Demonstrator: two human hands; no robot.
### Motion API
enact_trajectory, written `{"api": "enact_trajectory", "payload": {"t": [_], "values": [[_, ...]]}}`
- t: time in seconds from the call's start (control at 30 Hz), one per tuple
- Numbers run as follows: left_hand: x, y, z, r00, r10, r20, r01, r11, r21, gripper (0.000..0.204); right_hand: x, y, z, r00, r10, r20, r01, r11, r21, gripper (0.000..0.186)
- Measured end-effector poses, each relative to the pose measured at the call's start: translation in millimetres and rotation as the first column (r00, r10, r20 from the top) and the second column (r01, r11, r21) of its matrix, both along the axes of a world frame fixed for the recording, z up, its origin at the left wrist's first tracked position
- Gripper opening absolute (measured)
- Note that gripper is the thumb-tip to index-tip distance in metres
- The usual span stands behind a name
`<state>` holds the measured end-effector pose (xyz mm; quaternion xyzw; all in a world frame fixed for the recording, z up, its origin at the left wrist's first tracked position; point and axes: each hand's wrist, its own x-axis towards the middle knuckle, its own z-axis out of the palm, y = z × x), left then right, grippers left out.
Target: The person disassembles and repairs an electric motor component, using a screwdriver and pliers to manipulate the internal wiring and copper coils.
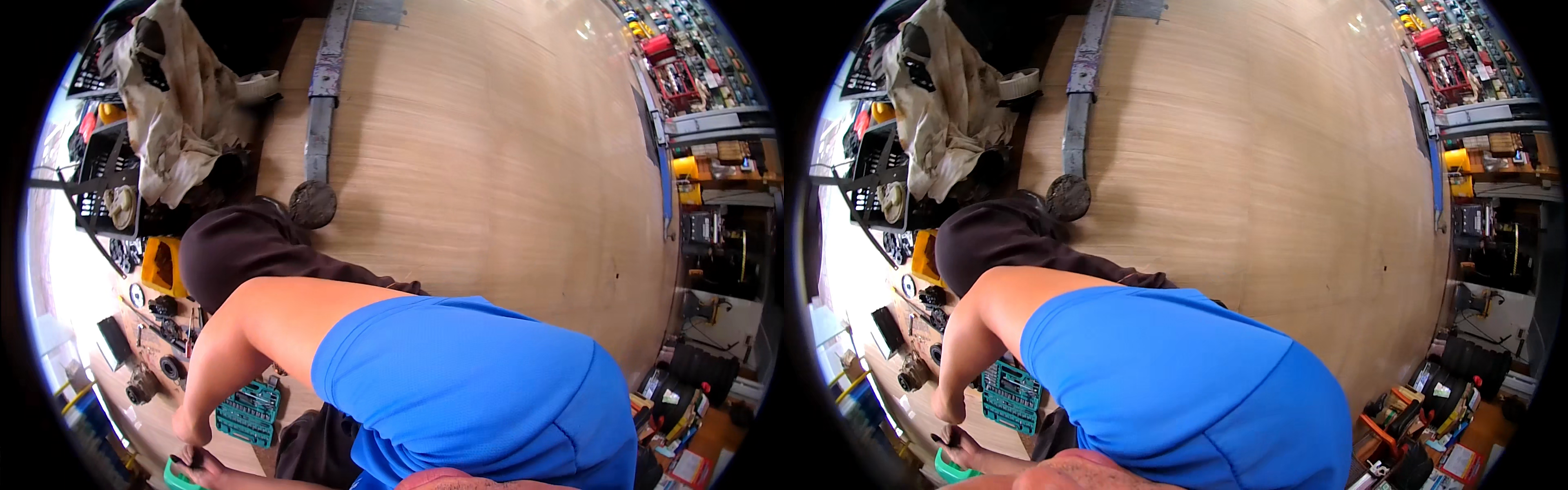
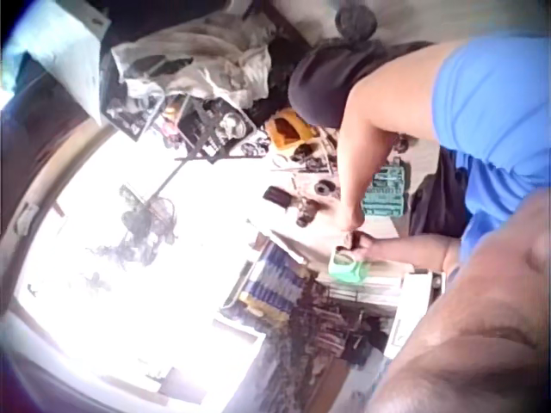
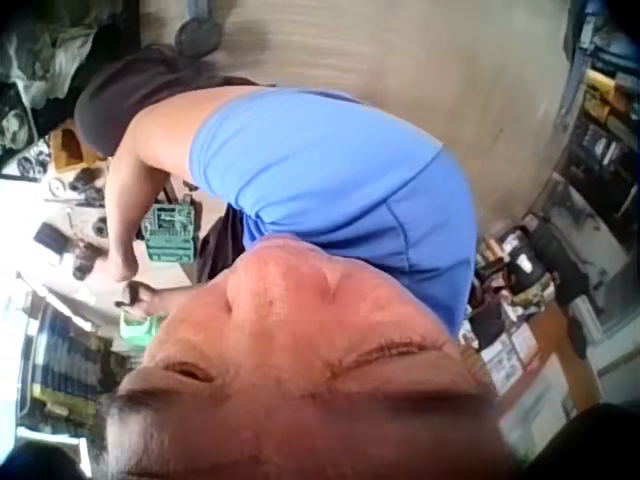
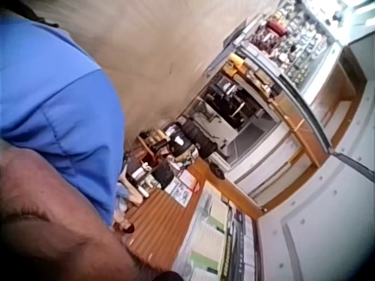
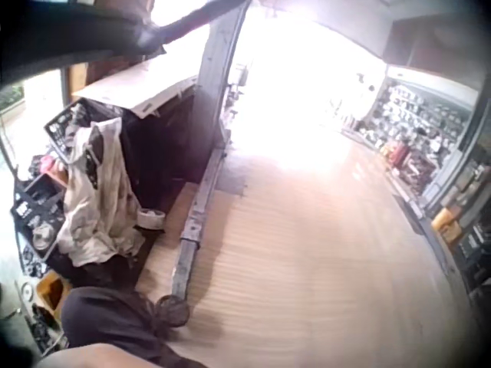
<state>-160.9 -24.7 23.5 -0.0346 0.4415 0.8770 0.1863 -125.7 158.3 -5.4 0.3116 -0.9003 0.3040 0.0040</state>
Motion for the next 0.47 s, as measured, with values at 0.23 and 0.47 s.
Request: {"api": "enact_trajectory", "payload": {"t": [0.23,0.47], "values": [[-23,-14,5,0.998,0.059,-0.031,-0.061,0.996,-0.066,0.023,48,41,48,1.0,0.024,0.005,-0.024,1.0,0.0,0.023],[-36,1,22,0.998,0.018,-0.065,-0.023,0.997,-0.077,0.024,44,53,44,0.998,-0.049,-0.031,0.052,0.994,0.093,0.021]]}}
